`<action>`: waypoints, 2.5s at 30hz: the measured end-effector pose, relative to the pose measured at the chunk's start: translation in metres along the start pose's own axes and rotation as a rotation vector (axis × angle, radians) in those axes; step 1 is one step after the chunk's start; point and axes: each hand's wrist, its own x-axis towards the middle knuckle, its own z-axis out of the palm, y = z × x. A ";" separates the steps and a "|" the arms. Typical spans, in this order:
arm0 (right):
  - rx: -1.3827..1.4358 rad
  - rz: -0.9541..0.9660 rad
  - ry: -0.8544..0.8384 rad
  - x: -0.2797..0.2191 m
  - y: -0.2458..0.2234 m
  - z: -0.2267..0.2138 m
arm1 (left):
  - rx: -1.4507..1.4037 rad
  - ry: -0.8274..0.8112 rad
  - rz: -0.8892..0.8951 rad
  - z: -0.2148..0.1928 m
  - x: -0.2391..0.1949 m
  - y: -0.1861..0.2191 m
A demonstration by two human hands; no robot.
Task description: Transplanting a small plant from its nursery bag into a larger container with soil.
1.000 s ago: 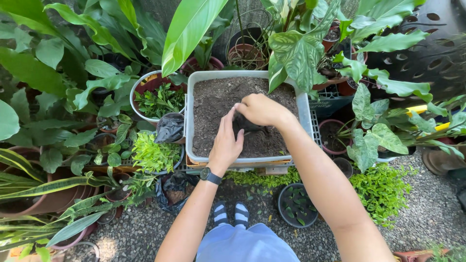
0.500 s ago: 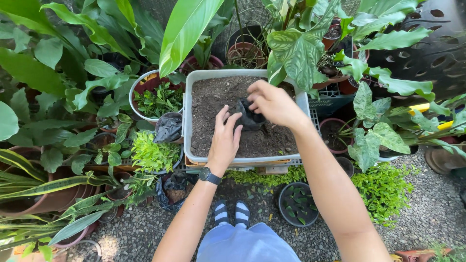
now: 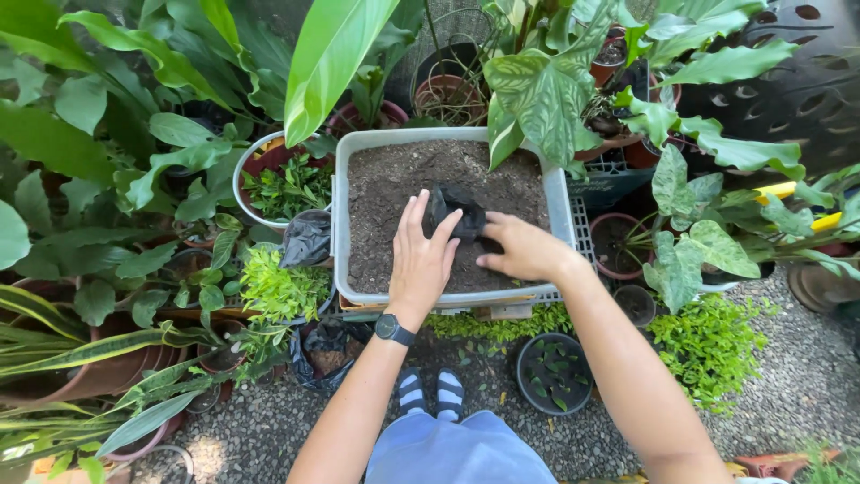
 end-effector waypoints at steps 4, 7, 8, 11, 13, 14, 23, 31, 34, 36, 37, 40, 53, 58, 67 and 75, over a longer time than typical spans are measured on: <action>0.084 0.033 -0.059 -0.010 -0.034 -0.003 | -0.068 0.011 -0.084 0.004 -0.004 -0.006; -0.069 0.191 -0.149 -0.014 -0.055 -0.008 | -0.180 0.007 -0.144 0.003 -0.003 -0.006; -0.087 0.142 -0.094 -0.013 -0.063 -0.009 | -0.204 0.008 -0.139 0.003 -0.003 -0.006; -0.079 0.078 -0.032 -0.007 -0.074 -0.005 | -0.232 -0.003 -0.142 0.001 -0.003 -0.006; -0.053 0.065 -0.023 -0.004 -0.071 0.004 | -0.238 -0.015 -0.148 0.001 -0.004 -0.006; -0.082 0.030 -0.031 -0.002 -0.067 0.011 | -0.251 -0.026 -0.163 0.001 -0.004 -0.006; -0.148 -0.033 -0.188 -0.018 -0.033 -0.007 | -0.285 0.021 -0.183 -0.002 -0.004 -0.006; -0.107 0.003 -0.213 -0.014 0.012 -0.009 | -0.320 0.003 -0.201 -0.002 -0.004 -0.005; -0.012 0.040 -0.232 0.002 0.014 -0.040 | -0.306 0.007 -0.184 0.000 -0.004 -0.005; 0.068 0.072 -0.150 0.012 0.003 -0.071 | -0.298 0.009 -0.187 -0.001 -0.003 -0.004; 0.069 0.073 -0.150 0.019 -0.012 -0.083 | -0.299 0.008 -0.186 0.000 -0.003 -0.004; 0.142 0.111 -0.118 0.042 -0.046 -0.107 | -0.300 0.004 -0.184 0.000 -0.003 -0.003; -0.088 -0.038 -0.162 0.094 -0.038 -0.045 | -0.305 0.030 -0.252 0.006 -0.005 -0.008; -0.157 0.007 -0.249 0.093 -0.045 -0.041 | -0.281 0.034 -0.230 0.004 -0.003 -0.006; -0.367 -0.010 -0.291 0.106 -0.017 0.019 | -0.266 0.024 -0.189 -0.002 -0.003 -0.002; -0.245 -0.058 -0.244 0.093 -0.030 -0.021 | -0.253 0.004 -0.217 0.000 -0.004 -0.003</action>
